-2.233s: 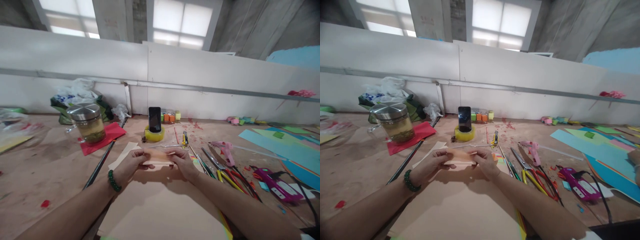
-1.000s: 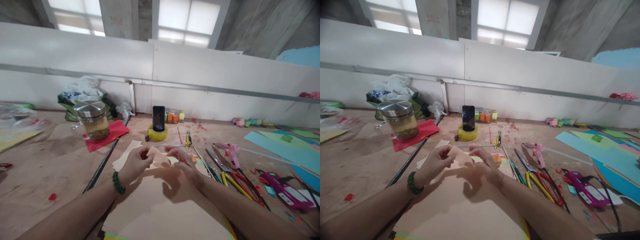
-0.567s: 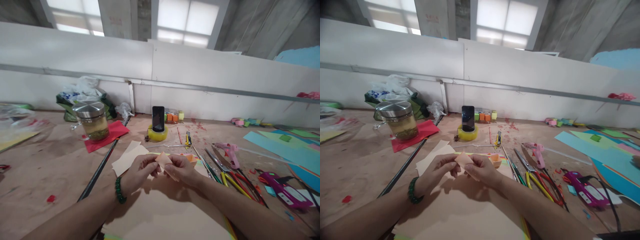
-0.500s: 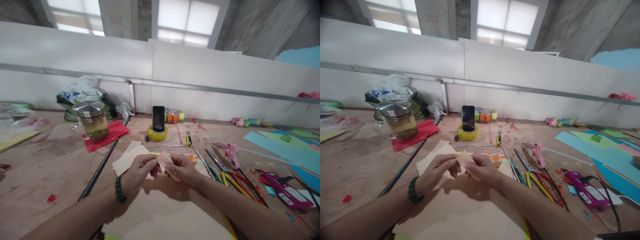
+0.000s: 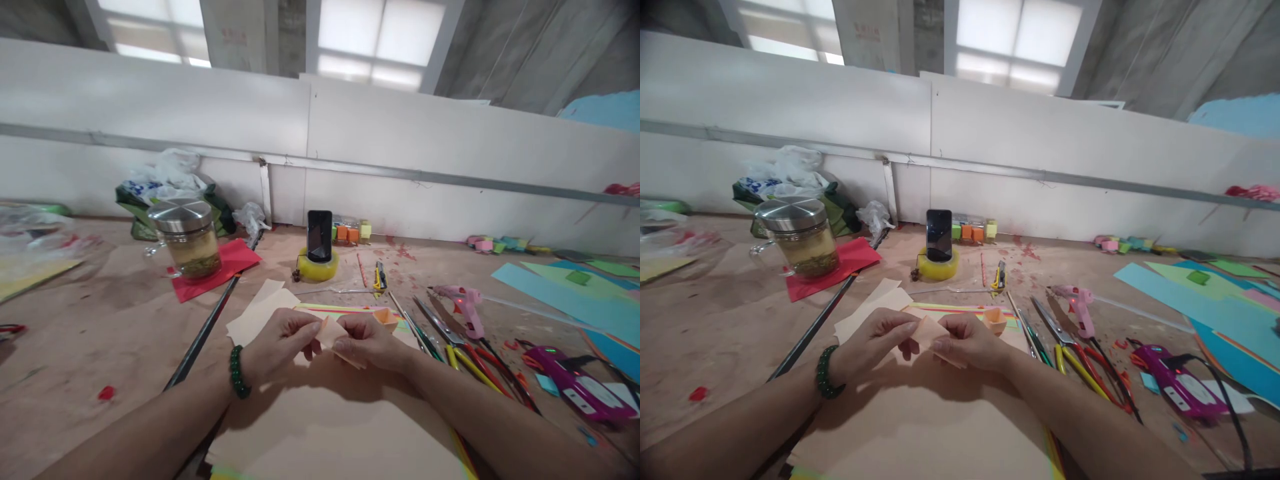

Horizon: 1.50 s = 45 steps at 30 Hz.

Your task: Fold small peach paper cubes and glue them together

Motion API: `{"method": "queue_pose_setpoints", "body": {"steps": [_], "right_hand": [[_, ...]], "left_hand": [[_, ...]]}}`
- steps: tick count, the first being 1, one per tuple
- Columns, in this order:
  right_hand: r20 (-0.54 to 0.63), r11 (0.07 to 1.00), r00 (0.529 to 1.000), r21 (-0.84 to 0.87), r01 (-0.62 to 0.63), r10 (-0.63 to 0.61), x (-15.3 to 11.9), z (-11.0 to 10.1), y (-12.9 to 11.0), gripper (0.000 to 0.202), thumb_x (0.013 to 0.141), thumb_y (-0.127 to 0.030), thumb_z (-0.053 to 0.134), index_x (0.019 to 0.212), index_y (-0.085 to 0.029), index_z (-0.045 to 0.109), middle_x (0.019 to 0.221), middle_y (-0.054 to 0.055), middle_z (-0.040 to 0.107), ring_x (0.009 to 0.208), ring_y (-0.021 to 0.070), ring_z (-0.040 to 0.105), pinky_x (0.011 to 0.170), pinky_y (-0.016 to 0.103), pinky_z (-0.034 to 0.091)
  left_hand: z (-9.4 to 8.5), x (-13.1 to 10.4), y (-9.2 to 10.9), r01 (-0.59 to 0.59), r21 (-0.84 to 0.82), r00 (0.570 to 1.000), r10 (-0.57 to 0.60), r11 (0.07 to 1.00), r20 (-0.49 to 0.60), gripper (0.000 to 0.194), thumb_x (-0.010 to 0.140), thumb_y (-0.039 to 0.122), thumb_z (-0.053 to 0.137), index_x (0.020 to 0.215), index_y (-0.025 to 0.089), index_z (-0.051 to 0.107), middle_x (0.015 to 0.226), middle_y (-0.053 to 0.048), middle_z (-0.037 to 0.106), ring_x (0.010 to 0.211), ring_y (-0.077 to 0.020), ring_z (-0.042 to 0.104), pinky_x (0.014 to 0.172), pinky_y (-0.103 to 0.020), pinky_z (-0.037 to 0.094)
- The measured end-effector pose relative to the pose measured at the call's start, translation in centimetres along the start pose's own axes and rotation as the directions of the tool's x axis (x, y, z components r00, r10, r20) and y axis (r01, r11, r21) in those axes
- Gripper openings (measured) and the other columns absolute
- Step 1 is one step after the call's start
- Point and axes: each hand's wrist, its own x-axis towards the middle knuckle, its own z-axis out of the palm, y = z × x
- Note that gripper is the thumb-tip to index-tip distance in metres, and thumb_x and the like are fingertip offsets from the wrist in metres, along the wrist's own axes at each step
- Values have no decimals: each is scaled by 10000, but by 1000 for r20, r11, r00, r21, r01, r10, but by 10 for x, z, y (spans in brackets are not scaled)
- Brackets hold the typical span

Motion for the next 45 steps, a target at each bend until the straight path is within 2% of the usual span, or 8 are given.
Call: {"method": "queue_pose_setpoints", "body": {"steps": [4, 10, 16, 22, 29, 34, 39, 45], "right_hand": [[63, 999, 997, 10, -52, 52, -2, -2, 1, 496, 670, -599, 729, 743, -138, 559, 575, -53, 492, 431, 34, 372, 370, 155, 248], [116, 996, 990, -21, -82, 84, -2, -6, 2, 503, 669, -596, 728, 772, -124, 586, 579, -55, 480, 428, 28, 356, 354, 148, 228], [146, 994, 984, -53, -96, 103, -2, -6, 0, 498, 673, -602, 718, 734, -133, 564, 533, -69, 449, 404, 28, 349, 341, 148, 228], [161, 989, 979, -103, -107, 123, -1, -6, 0, 479, 679, -590, 710, 721, -136, 562, 526, -71, 444, 413, 32, 358, 351, 147, 239], [126, 988, 986, -122, -90, 106, -2, -5, 0, 381, 684, -486, 728, 704, -130, 593, 575, -43, 512, 450, 43, 402, 374, 148, 266], [101, 990, 987, -70, -120, 127, -1, -5, 3, 309, 631, -372, 773, 762, -132, 627, 613, -33, 566, 508, 66, 474, 416, 144, 332], [77, 981, 983, -112, -156, 165, -1, -5, 2, 299, 592, -267, 773, 835, -132, 664, 650, -34, 598, 535, 73, 506, 445, 146, 357], [80, 980, 981, -105, -171, 179, 1, -7, 0, 309, 585, -255, 771, 846, -130, 663, 665, -31, 605, 552, 78, 519, 462, 152, 381]], "left_hand": [[-6, 2, 5, 60, -43, 993, -56, 997, 106, 352, 732, 439, 573, 508, 171, 541, 484, -9, 543, 459, -121, 539, 453, -203, 413], [-9, 4, 6, 201, -87, 956, -176, 976, 234, 174, 636, 305, 573, 542, 159, 587, 510, -23, 615, 462, -123, 569, 490, -211, 446], [-6, 3, 4, 253, -104, 948, -225, 962, 226, 118, 594, 260, 550, 537, 164, 586, 473, -3, 597, 433, -111, 548, 464, -199, 449], [-4, 4, 2, 259, -96, 942, -229, 961, 247, 164, 603, 274, 525, 473, 178, 556, 447, 0, 580, 419, -107, 530, 429, -187, 438], [-5, 4, 3, 255, 39, 944, -258, 966, 207, 204, 609, 255, 467, 419, 188, 500, 392, 23, 530, 340, -75, 440, 368, -165, 336], [-7, 4, 2, 300, 17, 926, -295, 954, 237, 182, 610, 214, 482, 432, 187, 508, 424, 27, 568, 361, -79, 472, 389, -167, 378], [-8, 7, -2, 356, 45, 892, -353, 934, 283, 173, 624, 176, 492, 474, 176, 580, 428, 29, 595, 370, -87, 519, 401, -166, 415], [-5, 7, -4, 367, 57, 890, -368, 929, 270, 192, 666, 185, 489, 487, 165, 553, 456, 24, 607, 359, -97, 568, 377, -161, 381]]}}
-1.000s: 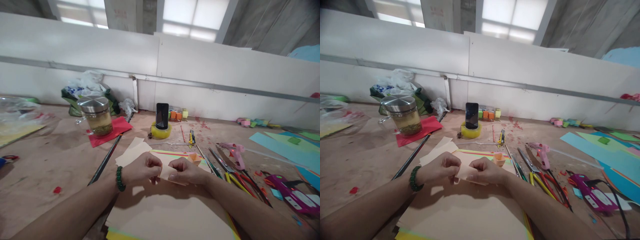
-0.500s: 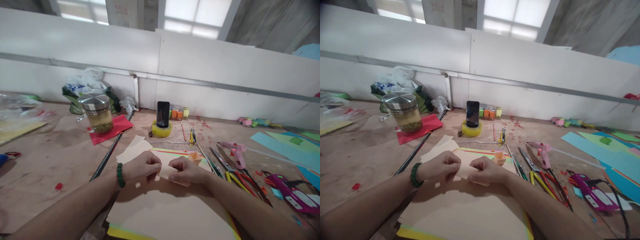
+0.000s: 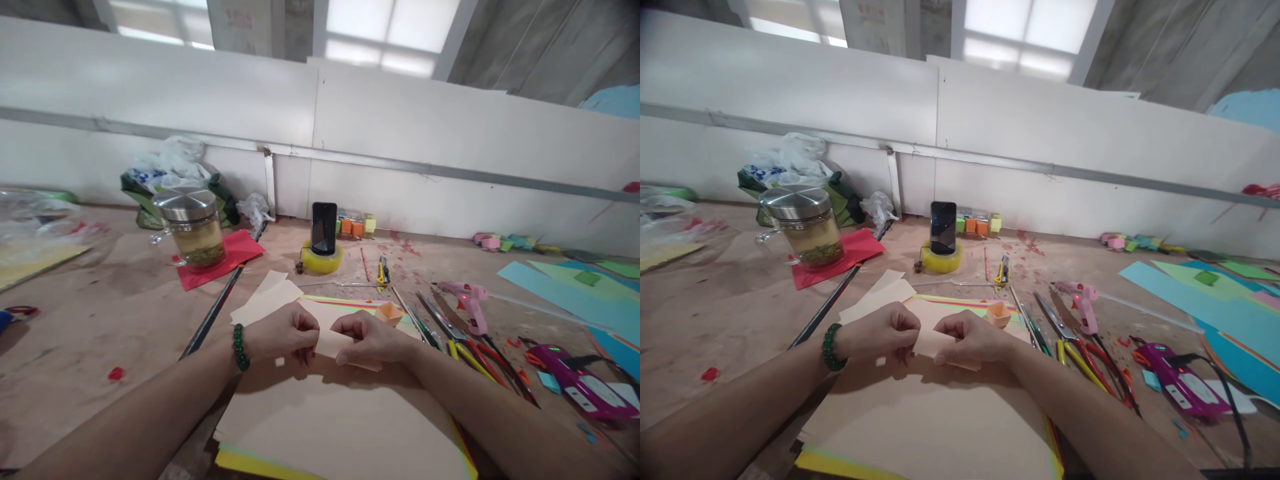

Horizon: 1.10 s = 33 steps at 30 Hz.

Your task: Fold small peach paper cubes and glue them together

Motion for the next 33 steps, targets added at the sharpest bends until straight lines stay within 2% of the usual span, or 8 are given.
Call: {"method": "queue_pose_setpoints", "body": {"steps": [5, 10, 21, 24, 28, 31, 33], "right_hand": [[-6, 1000, 1000, -17, -12, 12, 1, 0, 0, 369, 549, -258, 789, 868, -125, 659, 695, -23, 616, 587, 83, 534, 490, 156, 386], [4, 999, 999, -16, -48, 48, -1, 1, -3, 404, 539, -253, 791, 896, -126, 650, 710, -12, 628, 598, 93, 546, 492, 166, 391], [23, 998, 999, -34, -48, 49, -1, 1, -4, 423, 534, -245, 801, 909, -127, 644, 695, -17, 626, 589, 87, 547, 499, 166, 394], [41, 998, 998, -42, -51, 53, -1, 1, -4, 417, 548, -255, 791, 914, -125, 640, 692, -18, 620, 581, 84, 538, 479, 158, 383], [34, 995, 998, -83, -55, 58, 0, 1, -3, 415, 559, -248, 784, 929, -128, 641, 714, -13, 627, 594, 88, 539, 474, 156, 383], [6, 991, 998, -123, -53, 54, 0, 2, -5, 380, 564, -235, 774, 907, -131, 648, 692, -26, 610, 577, 79, 518, 467, 155, 368], [-2, 988, 999, -148, -42, 43, -1, 3, -7, 364, 565, -232, 770, 895, -131, 653, 679, -33, 597, 577, 78, 509, 463, 153, 355]], "left_hand": [[1, -1, 3, 19, 44, 1000, -19, 999, 0, 187, 682, 190, 492, 503, 154, 533, 495, 21, 613, 414, -105, 611, 391, -154, 364], [2, -3, 7, 89, 70, 996, -90, 994, 13, 190, 695, 212, 481, 521, 158, 534, 507, 24, 615, 408, -108, 605, 377, -164, 328], [2, 0, 2, 75, 54, 996, -77, 996, 34, 177, 678, 246, 501, 536, 159, 562, 507, 7, 632, 424, -127, 617, 371, -169, 326], [1, 0, 2, 77, 10, 996, -77, 997, 53, 174, 661, 259, 504, 534, 156, 562, 499, -7, 642, 418, -136, 620, 393, -179, 360], [0, 0, 1, 59, -83, 996, -52, 995, 74, 290, 685, 369, 492, 531, 142, 584, 507, -50, 655, 430, -160, 632, 442, -218, 426], [0, 1, -1, 62, -12, 997, -61, 998, 41, 355, 669, 472, 581, 528, 146, 575, 498, -44, 642, 425, -160, 619, 436, -228, 438], [1, 1, -2, 72, 46, 997, -72, 996, 18, 339, 624, 466, 662, 536, 154, 561, 504, -27, 638, 438, -155, 619, 408, -208, 413]]}}
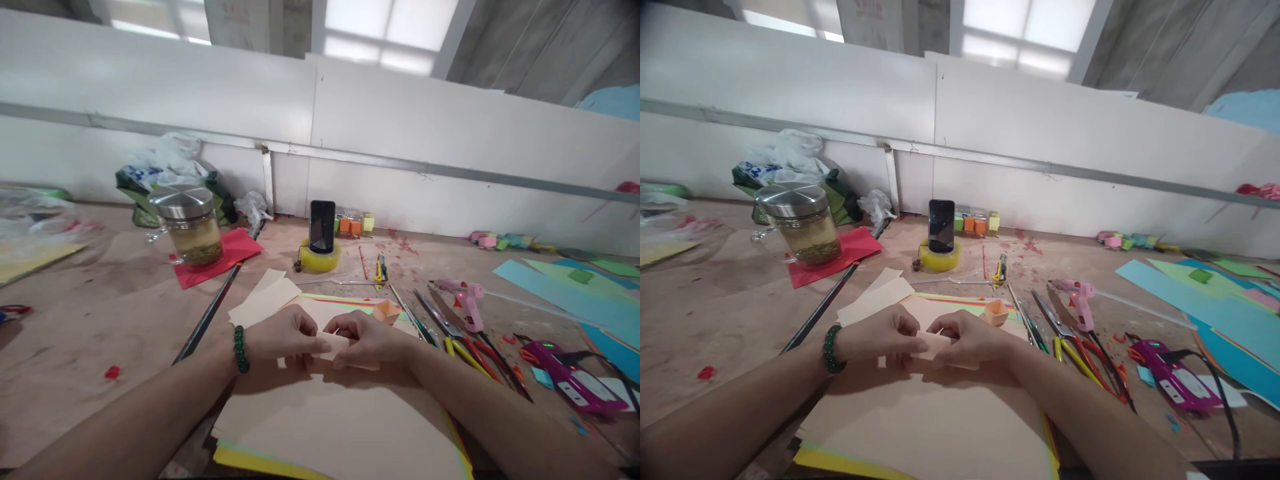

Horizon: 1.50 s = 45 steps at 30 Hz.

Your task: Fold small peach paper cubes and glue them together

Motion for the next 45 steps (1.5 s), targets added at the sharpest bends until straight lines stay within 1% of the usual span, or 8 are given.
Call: {"method": "queue_pose_setpoints", "body": {"steps": [6, 18, 23, 26, 29, 34, 38, 45], "right_hand": [[14, 1000, 1000, 8, -8, 8, -1, 0, -3, 398, 564, -251, 780, 921, -132, 652, 701, -28, 618, 605, 87, 534, 484, 156, 370], [-13, 1000, 1000, 28, -7, 8, -1, 5, -2, 354, 577, -238, 757, 898, -140, 642, 684, -32, 606, 580, 85, 522, 480, 162, 364], [-95, 974, 995, 220, 56, -36, -1, 1, 1, 407, 677, -417, 741, 966, -152, 632, 626, -34, 587, 519, 84, 512, 474, 177, 373], [-241, 845, 959, 473, 250, -149, 0, -4, 3, 485, 729, -561, 644, 1007, -164, 635, 779, 31, 660, 648, 144, 605, 592, 262, 491], [-314, 756, 916, 528, 386, -247, 2, -7, 3, 423, 687, -453, 691, 992, -161, 661, 862, 57, 682, 760, 185, 629, 709, 333, 526], [-348, 762, 895, 489, 426, -277, 5, -7, 5, 369, 624, -198, 692, 991, -162, 675, 869, 35, 701, 761, 173, 644, 747, 324, 516], [-397, 777, 879, 453, 438, -264, 10, -6, 10, 204, 674, -236, 686, 860, -151, 693, 775, 32, 704, 701, 165, 648, 719, 321, 529], [-534, 808, 816, 368, 460, -221, 15, -5, 14, 186, 651, -305, 759, 776, -179, 704, 708, -7, 689, 625, 142, 639, 648, 286, 535]], "left_hand": [[-1, 0, -2, 32, -16, 998, -32, 999, 48, 276, 629, 403, 687, 580, 162, 563, 537, -1, 648, 412, -130, 611, 367, -177, 354], [3, 0, -2, 18, -55, 993, -11, 998, 119, 404, 650, 523, 710, 602, 133, 615, 563, -45, 680, 468, -130, 629, 423, -182, 384], [-3, 2, -2, 7, -126, 999, -2, 992, 41, 391, 632, 502, 736, 605, 139, 594, 516, -21, 659, 426, -130, 615, 376, -176, 319], [-16, 6, -8, -88, -212, 995, 76, 973, -68, 415, 607, 522, 757, 612, 132, 615, 535, -21, 668, 448, -120, 608, 427, -194, 398], [-25, 9, -13, -141, -257, 984, 106, 956, -145, 458, 591, 563, 767, 659, 124, 652, 564, -29, 683, 471, -110, 599, 462, -200, 429], [-25, 9, -11, -136, -287, 982, 92, 948, -163, 523, 544, 612, 780, 651, 115, 657, 567, -36, 680, 465, -103, 580, 468, -205, 437], [-23, 6, -8, -166, -284, 976, 116, 944, -186, 527, 545, 621, 777, 633, 117, 651, 560, -36, 675, 470, -109, 580, 505, -229, 473], [-21, 6, -7, -170, -193, 972, 132, 967, -194, 483, 593, 600, 747, 611, 125, 665, 578, -49, 692, 488, -117, 601, 487, -212, 444]]}}
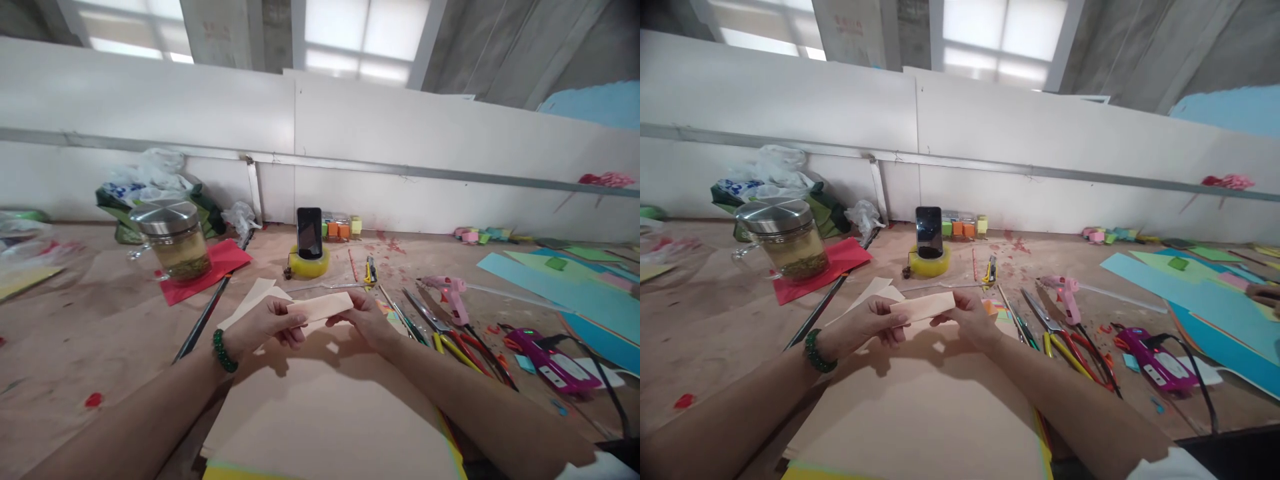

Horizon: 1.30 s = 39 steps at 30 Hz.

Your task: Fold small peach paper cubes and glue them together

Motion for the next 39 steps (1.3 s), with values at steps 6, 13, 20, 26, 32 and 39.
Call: {"method": "queue_pose_setpoints", "body": {"steps": [6, 13, 20, 26, 32, 39], "right_hand": [[-63, 1000, 998, 6, -23, 23, 1, 2, -2, 203, 667, -365, 724, 726, -171, 721, 673, 11, 687, 602, 139, 635, 615, 277, 532], [-70, 997, 995, -11, -70, 69, 1, 2, -4, 233, 668, -388, 711, 706, -158, 713, 611, 12, 668, 527, 124, 620, 559, 255, 523], [-77, 993, 990, -28, -118, 115, 1, -1, -2, 279, 630, -418, 745, 696, -151, 702, 532, 6, 649, 446, 112, 582, 459, 230, 492], [-81, 988, 986, 62, -140, 145, 7, -7, -4, 382, 641, -513, 736, 695, -143, 655, 552, 18, 653, 476, 129, 621, 499, 240, 520], [-47, 994, 993, 6, -112, 112, 3, -6, -8, 506, 660, -558, 728, 963, -165, 625, 677, -8, 654, 584, 141, 672, 530, 227, 518], [-37, 993, 997, -98, -73, 69, 2, -3, -5, 470, 592, -381, 811, 944, -165, 587, 574, -56, 624, 470, 90, 575, 508, 218, 461]], "left_hand": [[-2, 0, 0, 5, 53, 999, -7, 999, 36, 410, 639, 530, 733, 584, 131, 659, 560, -42, 684, 475, -112, 593, 468, -205, 423], [-2, 0, 2, 32, 39, 999, -33, 999, 42, 398, 607, 514, 752, 594, 133, 638, 535, -24, 666, 456, -104, 576, 464, -204, 423], [-4, 0, 2, 43, 20, 999, -43, 999, 19, 405, 573, 504, 785, 611, 143, 606, 540, -19, 675, 460, -115, 595, 450, -200, 418], [-9, 1, 4, 61, 16, 998, -61, 998, 6, 411, 560, 501, 800, 584, 138, 609, 533, -23, 676, 444, -105, 589, 441, -191, 419], [-8, 0, 6, 56, 10, 998, -56, 998, -14, 405, 568, 499, 794, 599, 138, 613, 535, -22, 676, 451, -109, 597, 443, -190, 415], [-8, 0, 5, 63, 36, 998, -62, 997, -11, 398, 554, 482, 807, 601, 136, 617, 559, -26, 685, 477, -120, 608, 460, -200, 428]]}}
